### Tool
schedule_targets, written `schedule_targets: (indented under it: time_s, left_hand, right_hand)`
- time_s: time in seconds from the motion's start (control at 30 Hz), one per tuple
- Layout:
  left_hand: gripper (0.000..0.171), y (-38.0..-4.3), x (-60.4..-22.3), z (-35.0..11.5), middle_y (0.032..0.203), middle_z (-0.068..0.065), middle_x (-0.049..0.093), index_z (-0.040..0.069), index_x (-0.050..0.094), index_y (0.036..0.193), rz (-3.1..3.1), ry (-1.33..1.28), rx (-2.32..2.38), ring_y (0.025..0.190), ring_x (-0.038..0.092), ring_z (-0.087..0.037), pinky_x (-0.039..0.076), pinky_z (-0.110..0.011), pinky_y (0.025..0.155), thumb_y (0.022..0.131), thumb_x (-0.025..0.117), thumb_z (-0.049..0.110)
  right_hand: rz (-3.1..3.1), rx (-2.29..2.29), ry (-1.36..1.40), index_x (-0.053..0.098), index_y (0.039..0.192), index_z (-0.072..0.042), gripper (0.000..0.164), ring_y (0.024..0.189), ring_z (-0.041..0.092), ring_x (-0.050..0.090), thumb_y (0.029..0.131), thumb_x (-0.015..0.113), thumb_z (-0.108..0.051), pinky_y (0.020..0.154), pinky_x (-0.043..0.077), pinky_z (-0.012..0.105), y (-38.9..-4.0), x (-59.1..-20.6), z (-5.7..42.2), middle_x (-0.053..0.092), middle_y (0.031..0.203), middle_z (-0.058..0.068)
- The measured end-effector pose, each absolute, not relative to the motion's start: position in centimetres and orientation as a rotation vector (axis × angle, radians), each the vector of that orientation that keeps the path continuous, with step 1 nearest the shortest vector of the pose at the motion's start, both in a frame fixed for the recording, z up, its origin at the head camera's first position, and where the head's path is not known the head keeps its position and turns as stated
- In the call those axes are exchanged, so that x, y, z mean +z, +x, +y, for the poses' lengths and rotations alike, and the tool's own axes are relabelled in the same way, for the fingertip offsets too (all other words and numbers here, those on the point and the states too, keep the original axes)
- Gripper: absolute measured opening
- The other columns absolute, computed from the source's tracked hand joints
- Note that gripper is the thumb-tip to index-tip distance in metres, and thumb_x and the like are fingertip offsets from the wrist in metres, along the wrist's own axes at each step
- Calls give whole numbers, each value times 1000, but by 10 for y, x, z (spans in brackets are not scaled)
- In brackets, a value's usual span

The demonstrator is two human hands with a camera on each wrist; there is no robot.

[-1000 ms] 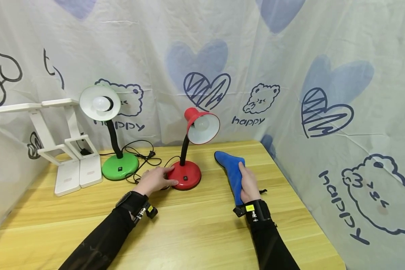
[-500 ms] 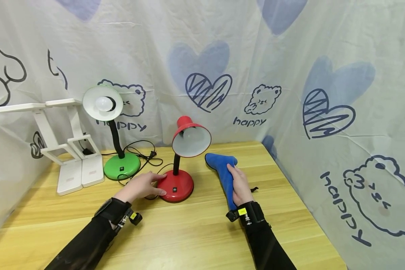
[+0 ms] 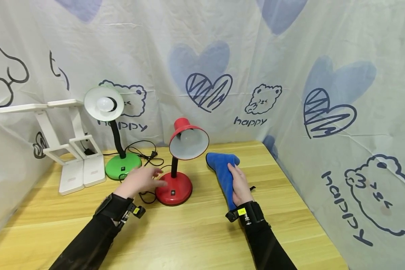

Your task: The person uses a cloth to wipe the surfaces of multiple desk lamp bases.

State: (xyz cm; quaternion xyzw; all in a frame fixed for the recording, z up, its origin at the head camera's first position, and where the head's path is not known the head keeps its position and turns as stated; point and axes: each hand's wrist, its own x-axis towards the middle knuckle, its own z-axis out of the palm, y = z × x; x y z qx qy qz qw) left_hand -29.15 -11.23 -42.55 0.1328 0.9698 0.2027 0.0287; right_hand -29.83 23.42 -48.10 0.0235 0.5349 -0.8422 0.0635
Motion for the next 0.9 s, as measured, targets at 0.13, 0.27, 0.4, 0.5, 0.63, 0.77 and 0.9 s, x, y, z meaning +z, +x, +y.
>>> schedule_targets:
  time_s: [0.13,0.27,0.4,0.5,0.63,0.77,0.9]
  left_hand:
    - [58,-302,-411,-99,129,-3,62,20,57,131,2960,436,1008,119,58,-25,43,-50,100,85,68,54]
    - [52,-315,-412,-85,135,2,56,27,49,137,2868,588,1281,125,53,-21,45,-45,101,92,62,48]
    - [36,-324,-422,-76,119,3,62,29,51,132,2847,702,1354,111,60,-17,50,-41,92,98,57,38]
    - [28,-329,-428,-75,108,4,64,28,55,127,2868,723,1379,100,61,-14,51,-39,87,99,55,34]
    - [25,-333,-431,-77,104,5,64,26,57,122,2860,717,1405,95,61,-13,51,-38,87,98,56,34]
    - [23,-335,-433,-80,104,1,65,24,59,118,2825,697,1429,94,62,-14,51,-37,86,98,57,34]
    - [22,-337,-434,-81,103,-3,67,22,59,113,2802,694,1445,93,62,-16,51,-36,85,98,55,37]
  right_hand:
    - [1632,-2528,69,28,152,-22,65,139,15,36,97,55,-42,108,37,29,-297,-481,232,32,155,-4]
    - [1651,-2521,80,30,152,-21,66,138,14,38,96,58,-43,105,39,27,-297,-481,230,35,153,-4]
    - [1646,-2523,75,34,150,-19,63,137,15,40,96,58,-41,105,40,28,-297,-482,229,37,152,-2]
    - [1688,-2497,55,38,148,-18,59,136,16,41,97,56,-41,104,41,29,-296,-481,226,38,152,-2]
    - [1861,-2419,-22,49,139,-9,52,128,23,48,98,54,-41,99,45,31,-295,-481,217,47,144,7]
    - [2080,-2277,-156,55,135,-10,50,124,23,52,98,54,-43,96,46,29,-295,-479,204,54,138,8]
    - [2264,-2132,-280,61,122,-6,44,107,13,55,99,53,-43,88,44,24,-297,-476,188,60,115,-1]
